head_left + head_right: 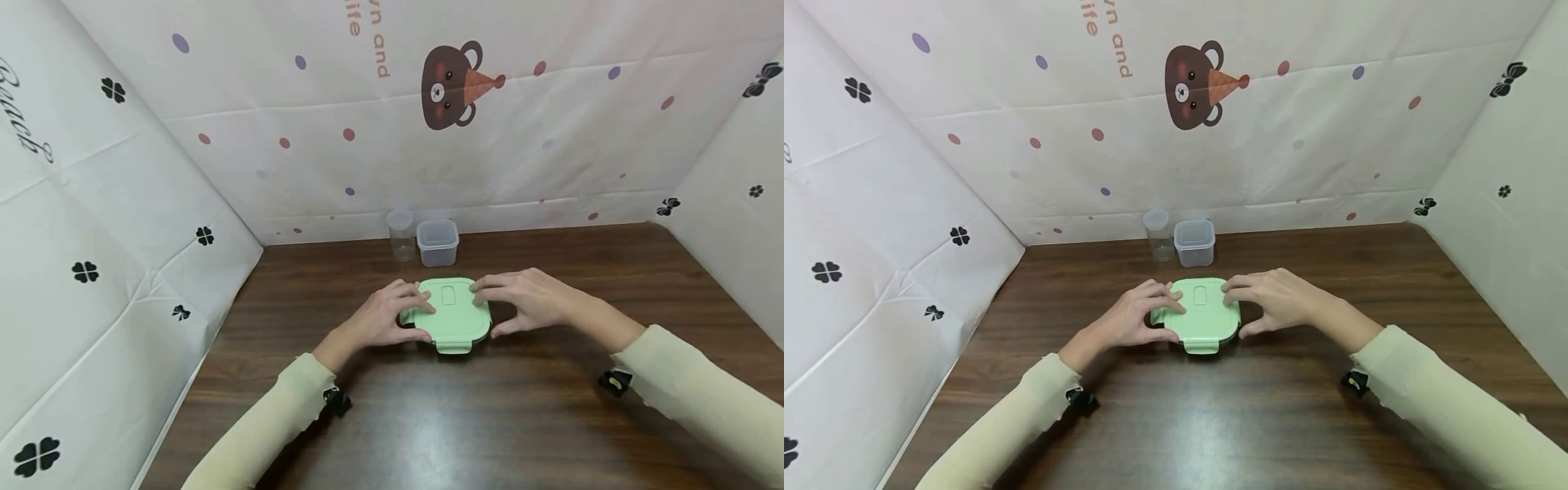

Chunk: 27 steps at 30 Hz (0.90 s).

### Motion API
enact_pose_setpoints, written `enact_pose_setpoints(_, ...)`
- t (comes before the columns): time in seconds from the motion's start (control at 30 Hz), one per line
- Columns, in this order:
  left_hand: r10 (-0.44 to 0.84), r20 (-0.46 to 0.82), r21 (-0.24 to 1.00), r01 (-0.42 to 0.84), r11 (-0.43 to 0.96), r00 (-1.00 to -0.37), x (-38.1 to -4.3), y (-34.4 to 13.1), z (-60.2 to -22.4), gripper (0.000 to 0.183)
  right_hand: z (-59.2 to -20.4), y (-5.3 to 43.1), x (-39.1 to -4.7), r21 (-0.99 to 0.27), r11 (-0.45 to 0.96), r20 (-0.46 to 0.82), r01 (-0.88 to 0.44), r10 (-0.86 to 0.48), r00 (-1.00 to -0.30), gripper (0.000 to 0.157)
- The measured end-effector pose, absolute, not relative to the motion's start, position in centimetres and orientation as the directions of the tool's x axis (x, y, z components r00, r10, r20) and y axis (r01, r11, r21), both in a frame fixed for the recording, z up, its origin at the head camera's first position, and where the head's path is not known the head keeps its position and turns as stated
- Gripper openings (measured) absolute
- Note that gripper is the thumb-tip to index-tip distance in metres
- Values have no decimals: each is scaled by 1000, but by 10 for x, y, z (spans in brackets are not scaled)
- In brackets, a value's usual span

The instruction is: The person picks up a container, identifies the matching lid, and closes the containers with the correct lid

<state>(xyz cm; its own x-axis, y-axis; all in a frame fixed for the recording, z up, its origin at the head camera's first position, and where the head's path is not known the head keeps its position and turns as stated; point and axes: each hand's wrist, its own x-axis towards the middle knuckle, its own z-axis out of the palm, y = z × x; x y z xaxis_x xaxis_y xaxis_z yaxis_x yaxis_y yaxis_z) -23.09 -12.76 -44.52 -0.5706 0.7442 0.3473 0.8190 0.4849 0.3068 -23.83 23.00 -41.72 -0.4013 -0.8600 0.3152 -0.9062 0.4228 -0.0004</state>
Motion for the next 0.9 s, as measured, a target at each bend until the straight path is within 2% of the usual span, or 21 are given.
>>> enact_pose_setpoints(0.23,736,360,301,818,490,-573,-230,-125,-448,48,-426,227,-235,-24,448,337,-894,-838,-429,70)
enact_pose_setpoints(0.5,723,351,315,802,508,-596,-228,-125,-448,47,-434,225,-233,-97,459,366,-883,-809,-460,65)
enact_pose_setpoints(0.7,724,293,355,774,524,-625,-230,-131,-440,46,-437,221,-231,-146,503,340,-852,-783,-521,61)
enact_pose_setpoints(0.9,774,208,405,773,488,-598,-238,-138,-424,35,-434,221,-230,-141,510,328,-848,-784,-526,60)
